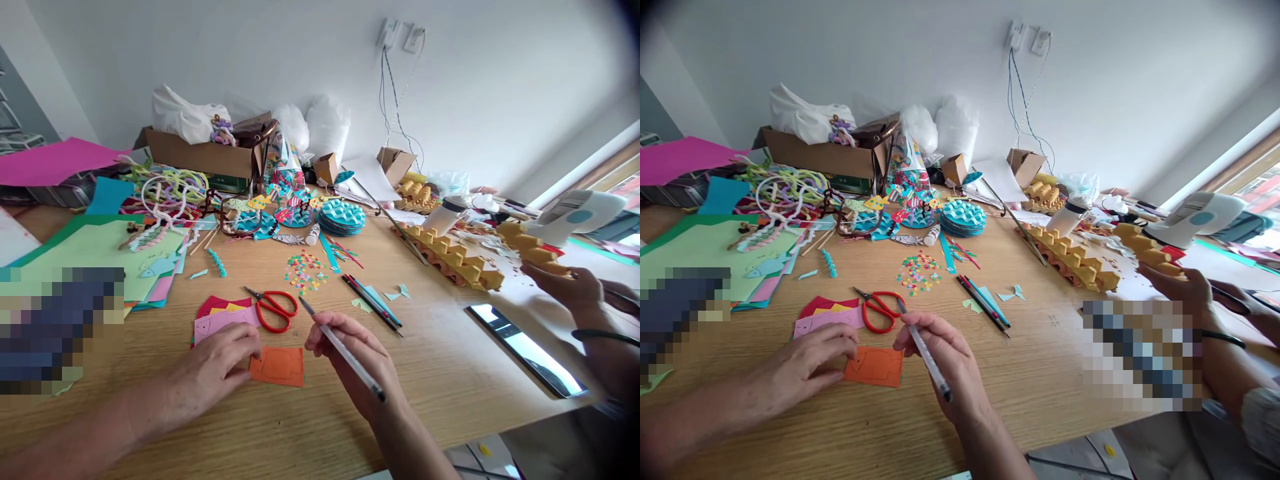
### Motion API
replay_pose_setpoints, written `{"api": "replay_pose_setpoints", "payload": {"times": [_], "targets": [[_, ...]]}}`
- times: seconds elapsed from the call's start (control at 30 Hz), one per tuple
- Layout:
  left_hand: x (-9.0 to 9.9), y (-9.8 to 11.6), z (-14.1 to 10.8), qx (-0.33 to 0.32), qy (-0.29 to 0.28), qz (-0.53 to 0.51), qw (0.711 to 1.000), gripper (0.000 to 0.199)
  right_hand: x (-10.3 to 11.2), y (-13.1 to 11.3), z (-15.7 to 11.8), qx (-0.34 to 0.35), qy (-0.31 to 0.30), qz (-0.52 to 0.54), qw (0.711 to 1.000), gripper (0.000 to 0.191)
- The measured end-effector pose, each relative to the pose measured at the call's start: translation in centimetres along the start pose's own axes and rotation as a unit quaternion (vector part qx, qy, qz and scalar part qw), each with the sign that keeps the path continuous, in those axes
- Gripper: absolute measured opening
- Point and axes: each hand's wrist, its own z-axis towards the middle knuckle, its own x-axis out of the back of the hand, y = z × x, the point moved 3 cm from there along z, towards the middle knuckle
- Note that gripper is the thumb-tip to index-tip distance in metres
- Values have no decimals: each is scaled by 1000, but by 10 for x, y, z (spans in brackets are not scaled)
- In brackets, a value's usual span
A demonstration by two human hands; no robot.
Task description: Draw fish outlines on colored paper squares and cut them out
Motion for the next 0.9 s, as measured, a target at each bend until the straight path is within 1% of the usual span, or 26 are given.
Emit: {"api": "replay_pose_setpoints", "payload": {"times": [0.07,0.13,0.2,0.27,0.3,0.37,0.43,0.53,0.6,0.73,0.9], "targets": [[3,3,-6,-52,20,59,997,28,2,9,-7,-3,3,-18,1000,14],[4,8,-11,-98,35,103,989,28,1,16,-15,-1,7,-47,999,13],[3,12,-17,-138,62,139,979,32,-1,20,-22,6,15,-82,996,14],[0,13,-22,-170,91,183,964,36,-4,23,-28,7,21,-142,990,16],[-3,12,-24,-179,96,203,958,37,-5,25,-29,6,27,-182,983,17],[-8,8,-27,-186,86,235,950,38,-7,27,-31,13,40,-271,962,19],[-13,4,-28,-194,61,253,946,42,-9,29,-31,35,53,-351,934,22],[-17,3,-30,-209,52,270,938,45,-13,32,-33,51,58,-419,905,13],[-19,5,-31,-213,56,279,935,44,-16,31,-35,50,53,-441,895,9],[-22,14,-33,-197,76,289,934,42,-22,26,-38,53,35,-475,878,9],[-23,23,-31,-190,121,286,931,36,-29,26,-39,86,20,-485,870,11]]}}
